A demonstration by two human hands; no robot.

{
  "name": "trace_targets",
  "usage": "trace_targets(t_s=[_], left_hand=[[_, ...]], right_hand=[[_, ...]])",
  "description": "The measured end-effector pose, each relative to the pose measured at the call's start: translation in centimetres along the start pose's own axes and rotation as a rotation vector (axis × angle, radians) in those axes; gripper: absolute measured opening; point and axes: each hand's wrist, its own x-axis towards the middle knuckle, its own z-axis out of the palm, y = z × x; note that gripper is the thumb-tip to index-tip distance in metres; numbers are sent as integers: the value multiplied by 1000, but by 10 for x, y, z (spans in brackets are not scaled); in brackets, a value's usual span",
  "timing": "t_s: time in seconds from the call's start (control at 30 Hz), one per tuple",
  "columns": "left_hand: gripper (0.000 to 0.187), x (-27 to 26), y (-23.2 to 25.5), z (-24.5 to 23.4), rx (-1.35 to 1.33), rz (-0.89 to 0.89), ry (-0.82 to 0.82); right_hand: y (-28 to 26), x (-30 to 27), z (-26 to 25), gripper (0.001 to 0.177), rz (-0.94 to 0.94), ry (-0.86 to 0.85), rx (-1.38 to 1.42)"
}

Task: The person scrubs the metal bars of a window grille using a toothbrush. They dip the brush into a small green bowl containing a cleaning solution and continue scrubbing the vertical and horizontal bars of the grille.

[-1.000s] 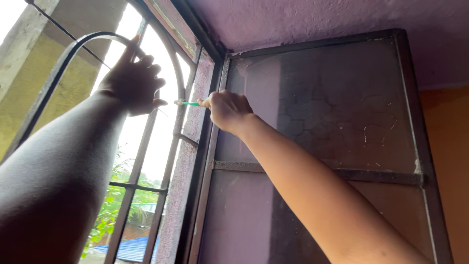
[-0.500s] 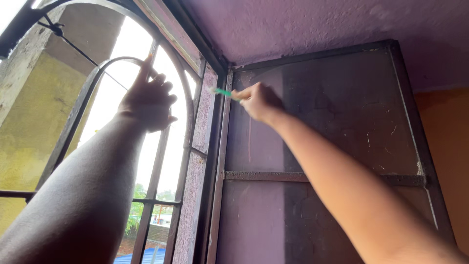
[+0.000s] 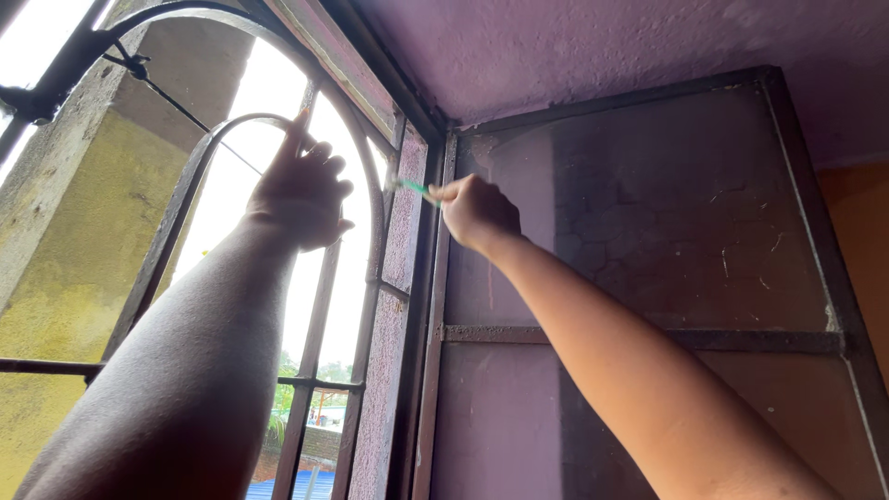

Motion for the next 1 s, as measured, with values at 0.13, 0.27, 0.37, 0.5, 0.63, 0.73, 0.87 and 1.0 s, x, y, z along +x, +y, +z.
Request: trace_targets(t_s=[0.13, 0.27, 0.37, 0.5, 0.63, 0.73, 0.87, 1.0], left_hand=[[67, 1, 3, 2, 28, -13, 16], [63, -2, 6, -1, 19, -6, 23], [59, -5, 6, -8, -27, 11, 42], [58, -10, 10, -14, -8, -19, 36], [55, -5, 8, -11, -60, -14, 70], [56, -5, 8, -8, -65, -26, 83], [56, -4, 9, -2, -79, -18, 90], [59, 2, 7, 3, -43, -43, 127]], right_hand=[[-1, -8, 5, 25, 33, 45, -12], [4, -1, 19, 26, 27, 36, 83], [9, 9, 35, 26, 11, -17, 84], [5, 14, 27, 24, -136, -89, -17], [-13, 10, 6, 25, -133, -47, -127], [-24, 11, 4, 38, 6, 1, 41], [-17, 28, 34, 45, -191, 221, -187], [-12, 49, 40, 40, -586, 451, -679]])
